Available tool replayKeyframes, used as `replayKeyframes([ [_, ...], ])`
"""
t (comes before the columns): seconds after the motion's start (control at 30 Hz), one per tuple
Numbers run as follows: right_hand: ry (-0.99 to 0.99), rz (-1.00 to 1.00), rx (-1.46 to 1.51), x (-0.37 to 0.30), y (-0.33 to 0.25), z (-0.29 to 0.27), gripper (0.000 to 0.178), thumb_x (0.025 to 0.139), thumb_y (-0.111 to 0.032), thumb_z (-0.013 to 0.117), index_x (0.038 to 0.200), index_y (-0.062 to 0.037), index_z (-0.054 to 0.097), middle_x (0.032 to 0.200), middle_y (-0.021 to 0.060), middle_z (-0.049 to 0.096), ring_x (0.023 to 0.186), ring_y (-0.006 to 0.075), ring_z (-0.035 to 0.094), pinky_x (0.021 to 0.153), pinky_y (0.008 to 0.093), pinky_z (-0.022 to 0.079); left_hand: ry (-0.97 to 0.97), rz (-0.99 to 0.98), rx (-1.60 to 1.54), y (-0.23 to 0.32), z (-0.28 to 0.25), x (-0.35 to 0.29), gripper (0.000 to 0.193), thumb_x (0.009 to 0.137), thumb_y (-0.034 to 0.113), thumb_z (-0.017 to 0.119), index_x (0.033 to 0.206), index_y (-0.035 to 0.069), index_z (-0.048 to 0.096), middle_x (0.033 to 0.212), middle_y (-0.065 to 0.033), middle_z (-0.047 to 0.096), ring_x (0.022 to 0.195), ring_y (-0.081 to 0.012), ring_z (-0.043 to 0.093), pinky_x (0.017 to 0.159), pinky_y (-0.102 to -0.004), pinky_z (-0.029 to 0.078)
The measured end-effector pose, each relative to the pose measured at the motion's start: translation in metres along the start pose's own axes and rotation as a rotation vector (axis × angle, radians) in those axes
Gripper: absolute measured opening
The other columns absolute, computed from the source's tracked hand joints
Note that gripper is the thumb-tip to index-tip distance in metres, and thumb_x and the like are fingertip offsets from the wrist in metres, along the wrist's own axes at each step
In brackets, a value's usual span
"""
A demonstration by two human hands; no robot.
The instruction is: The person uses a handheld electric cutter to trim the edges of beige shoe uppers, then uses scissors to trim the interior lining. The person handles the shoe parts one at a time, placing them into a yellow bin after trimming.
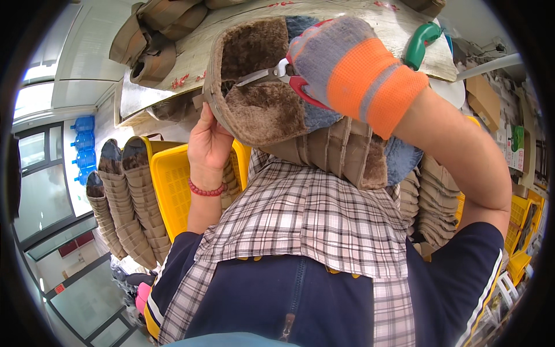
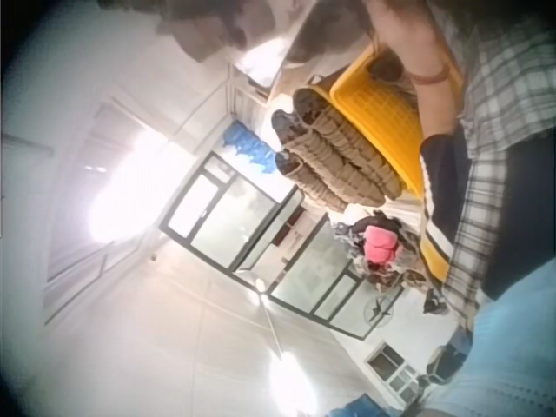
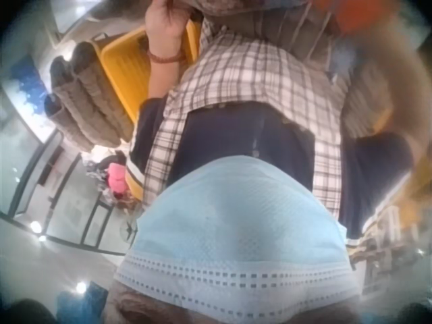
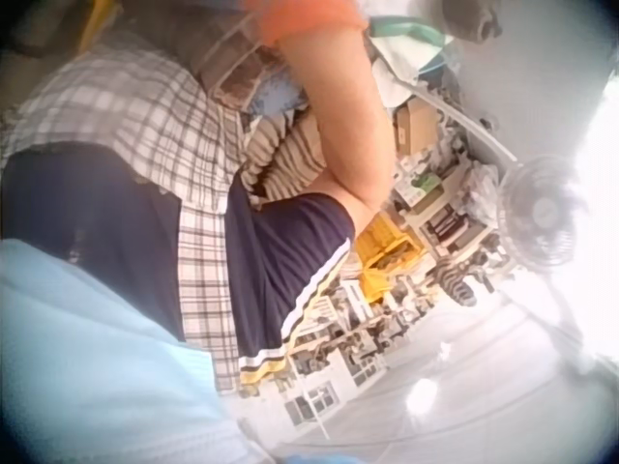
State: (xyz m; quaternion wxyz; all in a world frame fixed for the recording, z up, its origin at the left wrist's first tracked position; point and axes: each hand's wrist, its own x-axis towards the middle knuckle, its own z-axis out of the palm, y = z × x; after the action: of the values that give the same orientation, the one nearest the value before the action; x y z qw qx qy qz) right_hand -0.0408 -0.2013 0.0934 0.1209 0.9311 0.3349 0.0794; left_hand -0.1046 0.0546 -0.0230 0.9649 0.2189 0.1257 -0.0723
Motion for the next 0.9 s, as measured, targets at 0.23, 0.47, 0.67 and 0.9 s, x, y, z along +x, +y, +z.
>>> replayKeyframes([
  [0.23, -0.119, -0.011, 0.036, 0.003, 0.008, -0.005, 0.036, 0.070, -0.029, 0.072, 0.100, -0.0099, 0.063, 0.088, 0.0084, 0.065, 0.076, 0.0236, 0.065, 0.065, 0.0337, 0.052, 0.012, 0.025, 0.033, -0.001, 0.005, -0.001, 0.034, 0.095, 0.015, 0.050, 0.126, 0.001, 0.048, 0.125, -0.0123, 0.055, 0.117, -0.0249, 0.052, 0.103, -0.0415, 0.039],
  [0.47, 0.211, 0.093, 0.221, -0.032, 0.040, -0.001, 0.043, 0.069, -0.038, 0.075, 0.099, -0.0095, 0.064, 0.084, 0.0096, 0.065, 0.078, 0.0277, 0.065, 0.067, 0.0353, 0.052, -0.025, 0.003, -0.021, -0.001, -0.003, -0.003, 0.036, 0.095, 0.016, 0.049, 0.127, 0.001, 0.047, 0.127, -0.0123, 0.054, 0.118, -0.0244, 0.051, 0.104, -0.0411, 0.038],
  [0.67, 0.258, 0.509, 0.857, -0.075, 0.057, 0.024, 0.058, 0.067, -0.046, 0.079, 0.102, -0.0036, 0.062, 0.075, 0.0113, 0.062, 0.067, 0.0187, 0.061, 0.063, 0.0283, 0.048, -0.052, 0.003, 0.023, -0.012, 0.024, 0.008, 0.030, 0.093, 0.014, 0.053, 0.121, 0.005, 0.052, 0.120, -0.0064, 0.058, 0.113, -0.0207, 0.054, 0.100, -0.0370, 0.041],
  [0.9, 0.504, 0.555, 1.830, -0.078, 0.018, -0.002, 0.037, 0.079, -0.020, 0.074, 0.107, -0.0007, 0.060, 0.087, 0.0016, 0.062, 0.080, 0.0101, 0.058, 0.073, 0.0225, 0.046, -0.419, 0.120, 0.291, -0.068, 0.100, 0.024, 0.033, 0.090, 0.003, 0.055, 0.123, 0.005, 0.053, 0.116, -0.0057, 0.061, 0.107, -0.0158, 0.056, 0.096, -0.0309, 0.042],
])
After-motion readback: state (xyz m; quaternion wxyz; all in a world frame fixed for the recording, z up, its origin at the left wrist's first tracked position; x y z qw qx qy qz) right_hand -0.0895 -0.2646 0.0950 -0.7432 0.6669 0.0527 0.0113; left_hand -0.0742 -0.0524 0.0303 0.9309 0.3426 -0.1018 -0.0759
